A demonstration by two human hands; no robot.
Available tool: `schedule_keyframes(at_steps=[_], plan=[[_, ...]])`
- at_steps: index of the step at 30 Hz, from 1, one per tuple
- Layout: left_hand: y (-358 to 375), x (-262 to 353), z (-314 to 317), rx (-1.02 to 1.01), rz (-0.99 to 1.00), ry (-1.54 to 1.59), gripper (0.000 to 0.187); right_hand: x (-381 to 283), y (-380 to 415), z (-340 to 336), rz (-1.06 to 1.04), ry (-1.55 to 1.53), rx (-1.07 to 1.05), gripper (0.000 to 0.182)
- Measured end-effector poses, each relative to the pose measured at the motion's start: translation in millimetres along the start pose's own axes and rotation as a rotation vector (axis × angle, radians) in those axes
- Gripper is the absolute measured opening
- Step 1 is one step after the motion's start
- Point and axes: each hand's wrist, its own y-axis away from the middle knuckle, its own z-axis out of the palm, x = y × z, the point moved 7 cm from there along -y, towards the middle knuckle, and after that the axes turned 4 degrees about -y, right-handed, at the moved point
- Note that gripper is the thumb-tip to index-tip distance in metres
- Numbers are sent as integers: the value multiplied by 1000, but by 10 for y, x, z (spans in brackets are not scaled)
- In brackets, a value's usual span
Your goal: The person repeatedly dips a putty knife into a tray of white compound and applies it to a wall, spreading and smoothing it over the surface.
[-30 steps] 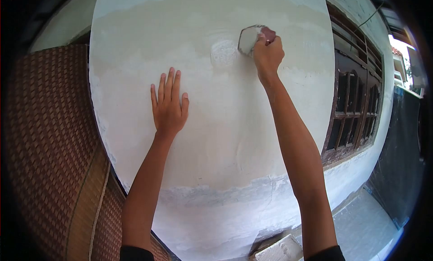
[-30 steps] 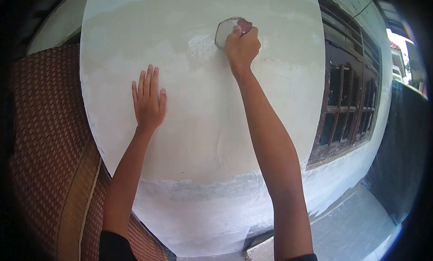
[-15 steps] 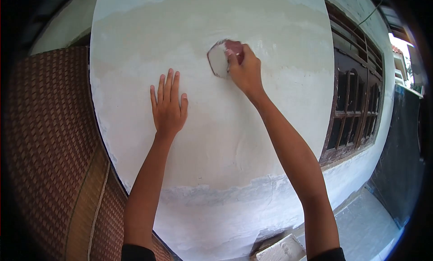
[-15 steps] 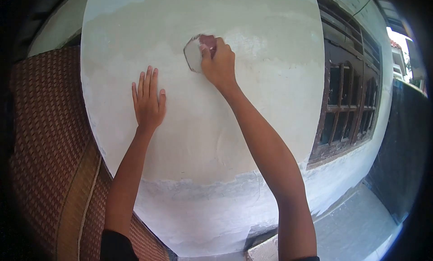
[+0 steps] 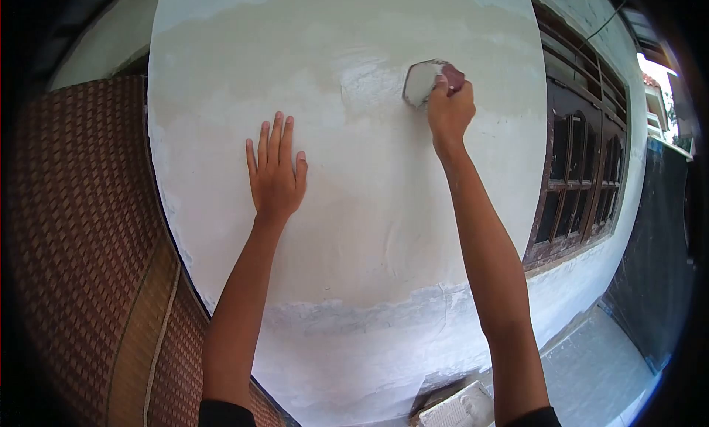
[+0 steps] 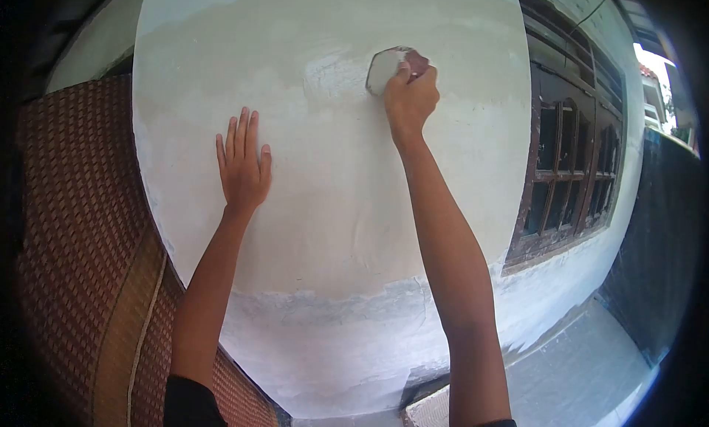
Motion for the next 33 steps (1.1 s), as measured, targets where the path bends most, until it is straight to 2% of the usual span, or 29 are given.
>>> schedule_keyframes(at_steps=[1, 3, 5, 7, 8, 11, 13, 15, 16, 17, 19, 21, 22, 23, 25, 27, 29, 31, 32, 33], plan=[[3, -2, 5, 3, 0, -2, 56, 7, 24, 14, -2, -3, 0, 23], [7, 0, 7, 10, 7, 4, 56, -76, 136, 227, -193, -123, -170, 23], [2, 9, -4, -1, 13, 15, 57, -202, 344, 484, -458, -54, -326, 23], [7, 21, -8, -16, 23, 25, 57, -148, 366, 652, -425, 144, -394, 25], [9, 21, -13, -16, 24, 25, 58, -149, 273, 649, -421, 145, -388, 25], [3, 18, -21, -11, 21, 16, 58, -111, -44, 249, -150, 122, 47, 25], [14, 6, -20, -8, 19, 13, 58, -133, -14, 153, -49, -95, 73, 24], [7, 20, -23, 5, 25, 12, 57, -131, 101, 393, -254, -198, -91, 25], [5, 23, -22, 5, 32, 13, 57, -211, 244, 500, -413, -16, -230, 26], [4, 9, -18, -1, 24, 19, 57, -177, 346, 577, -419, 105, -356, 28], [5, 13, -14, -6, 17, 24, 57, -14, 202, 489, -372, 211, -234, 29], [15, 4, -21, 0, 19, 3, 57, 77, -32, 105, -169, 139, 16, 28], [18, -8, -22, 4, 15, -1, 57, 45, -51, -67, -165, 101, 111, 26], [19, -4, -13, 4, 14, -9, 58, 58, -41, -67, -167, 98, 110, 26], [13, 37, -14, 5, 17, -9, 58, 150, -25, 17, -249, -82, -34, 28], [16, 25, -21, -15, 2, -8, 57, 52, 189, 194, -538, 56, -336, 30], [26, 39, -22, -8, 6, -6, 58, 181, 65, 100, -584, 165, -213, 28], [62, 21, -28, 3, 2, -2, 58, 342, -163, -205, -162, 67, -48, 29], [61, 21, -20, -1, -1, 1, 58, 315, -152, -342, -107, -25, 43, 28], [75, 34, -6, -8, -3, 7, 58, 305, -138, -328, -106, -26, 42, 28]])
